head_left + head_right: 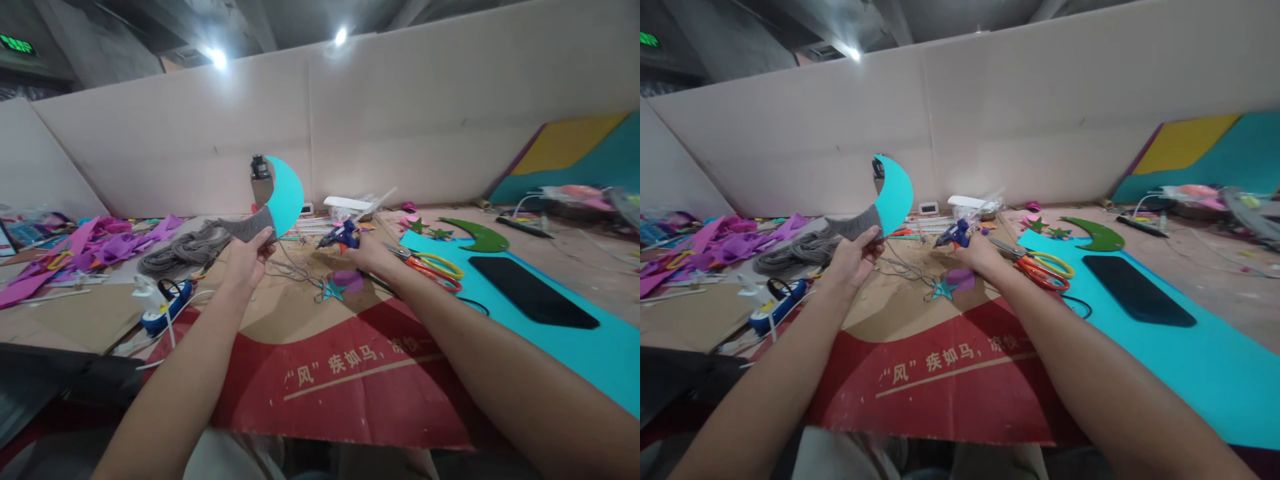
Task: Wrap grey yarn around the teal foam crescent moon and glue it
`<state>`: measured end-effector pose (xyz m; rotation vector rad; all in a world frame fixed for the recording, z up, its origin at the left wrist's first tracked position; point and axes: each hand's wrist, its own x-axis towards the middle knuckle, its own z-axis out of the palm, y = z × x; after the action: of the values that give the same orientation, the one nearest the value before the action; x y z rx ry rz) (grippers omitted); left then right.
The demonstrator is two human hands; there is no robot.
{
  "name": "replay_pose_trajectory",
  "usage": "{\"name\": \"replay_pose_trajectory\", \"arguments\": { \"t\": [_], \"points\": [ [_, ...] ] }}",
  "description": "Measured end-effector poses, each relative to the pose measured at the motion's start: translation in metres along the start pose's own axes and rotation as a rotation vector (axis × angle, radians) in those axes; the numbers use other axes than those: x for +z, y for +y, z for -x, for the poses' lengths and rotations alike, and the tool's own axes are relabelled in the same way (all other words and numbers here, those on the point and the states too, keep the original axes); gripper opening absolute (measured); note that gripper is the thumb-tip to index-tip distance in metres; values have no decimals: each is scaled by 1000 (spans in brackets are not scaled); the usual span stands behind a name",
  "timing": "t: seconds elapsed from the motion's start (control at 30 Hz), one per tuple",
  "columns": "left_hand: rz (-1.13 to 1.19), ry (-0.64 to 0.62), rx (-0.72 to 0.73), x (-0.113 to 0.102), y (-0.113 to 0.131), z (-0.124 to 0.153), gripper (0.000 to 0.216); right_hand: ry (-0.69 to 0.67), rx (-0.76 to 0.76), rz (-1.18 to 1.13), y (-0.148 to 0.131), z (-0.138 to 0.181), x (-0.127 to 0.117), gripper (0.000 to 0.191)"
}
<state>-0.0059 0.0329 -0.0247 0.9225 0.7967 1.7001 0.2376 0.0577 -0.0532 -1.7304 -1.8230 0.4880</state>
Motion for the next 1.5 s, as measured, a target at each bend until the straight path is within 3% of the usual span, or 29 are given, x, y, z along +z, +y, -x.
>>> {"name": "replay_pose_trajectory", "arguments": {
  "t": [0.1, 0.2, 0.3, 0.43, 0.57, 0.77, 0.93, 1.27, 1.5],
  "points": [
    [-7, 6, -26, -1, -1, -1, 34, 119, 65, -215, -7, 2, -8, 18],
    [-18, 32, -41, -1, 0, -1, 34, 196, 90, -623, -18, 6, -14, 31],
    [-32, 37, -38, -2, 1, 0, 33, 136, -11, -912, -28, 13, -20, 36],
    [-50, 28, -31, -3, -1, -1, 32, 21, -195, -1016, -38, 24, -24, 23],
    [-53, 57, -34, -5, -3, -4, 32, -77, -302, -953, -44, 32, -22, 22],
    [-56, 75, -39, -5, -3, -5, 31, -120, -343, -713, -49, 41, -19, 16],
    [-55, 86, -38, -5, -2, -3, 33, -161, -370, -675, -49, 45, -18, 19],
    [-64, 72, -19, -5, -3, -2, 35, -85, -407, -431, -48, 48, -18, 23],
    [-34, 74, -35, -4, -3, -3, 35, -86, -407, -398, -49, 49, -19, 23]
  ]
}}
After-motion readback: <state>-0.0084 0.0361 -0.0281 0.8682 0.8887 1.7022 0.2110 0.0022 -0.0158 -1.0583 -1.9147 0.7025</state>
